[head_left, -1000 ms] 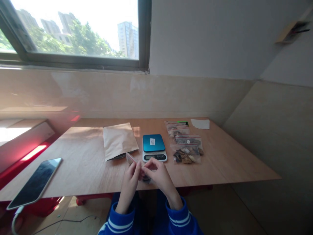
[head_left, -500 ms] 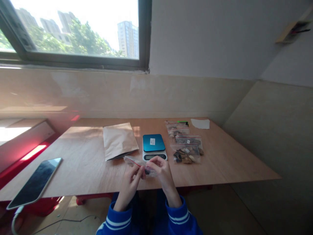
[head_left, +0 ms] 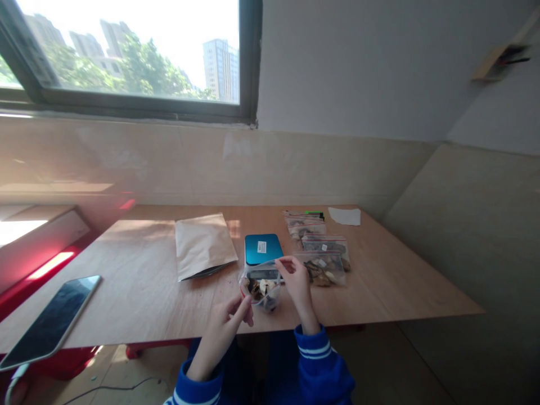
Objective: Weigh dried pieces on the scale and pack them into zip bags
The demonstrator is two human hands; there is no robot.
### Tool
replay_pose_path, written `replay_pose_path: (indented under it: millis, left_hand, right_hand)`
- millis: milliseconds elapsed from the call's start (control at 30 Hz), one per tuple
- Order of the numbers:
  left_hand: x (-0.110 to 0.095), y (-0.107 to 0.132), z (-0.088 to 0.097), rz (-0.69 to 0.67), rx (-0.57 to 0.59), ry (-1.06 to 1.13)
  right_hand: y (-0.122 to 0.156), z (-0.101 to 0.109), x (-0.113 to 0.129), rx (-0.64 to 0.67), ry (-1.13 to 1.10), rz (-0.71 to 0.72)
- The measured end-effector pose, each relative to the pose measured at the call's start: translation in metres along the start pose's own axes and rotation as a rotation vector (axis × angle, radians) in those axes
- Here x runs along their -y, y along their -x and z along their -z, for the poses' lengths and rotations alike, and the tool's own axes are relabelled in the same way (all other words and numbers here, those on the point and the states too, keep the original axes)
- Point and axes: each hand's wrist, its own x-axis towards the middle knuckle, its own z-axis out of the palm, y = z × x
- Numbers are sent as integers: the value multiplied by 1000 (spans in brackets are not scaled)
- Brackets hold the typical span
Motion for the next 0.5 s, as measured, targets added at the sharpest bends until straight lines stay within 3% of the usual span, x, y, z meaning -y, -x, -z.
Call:
replay_pose_path:
  millis: [133,233,367,433,500]
  left_hand:
    - [9,-8,-14,-14,-79,78]
    - [15,-13,-24,-46,-107,84]
    - [20,-14,-23,-59,-58,31]
    - [24,-12,-11,-53,-88,-11]
    - [30,-11,9,-60,-209,-73]
  right_hand:
    - [-17,2,26,158,278,234]
    - [-14,2,53,303,360,421]
    - [-5,-8,63,545,416,398]
    - [-7,-12,55,565,513,347]
    - [-12,-13,47,517,612,337]
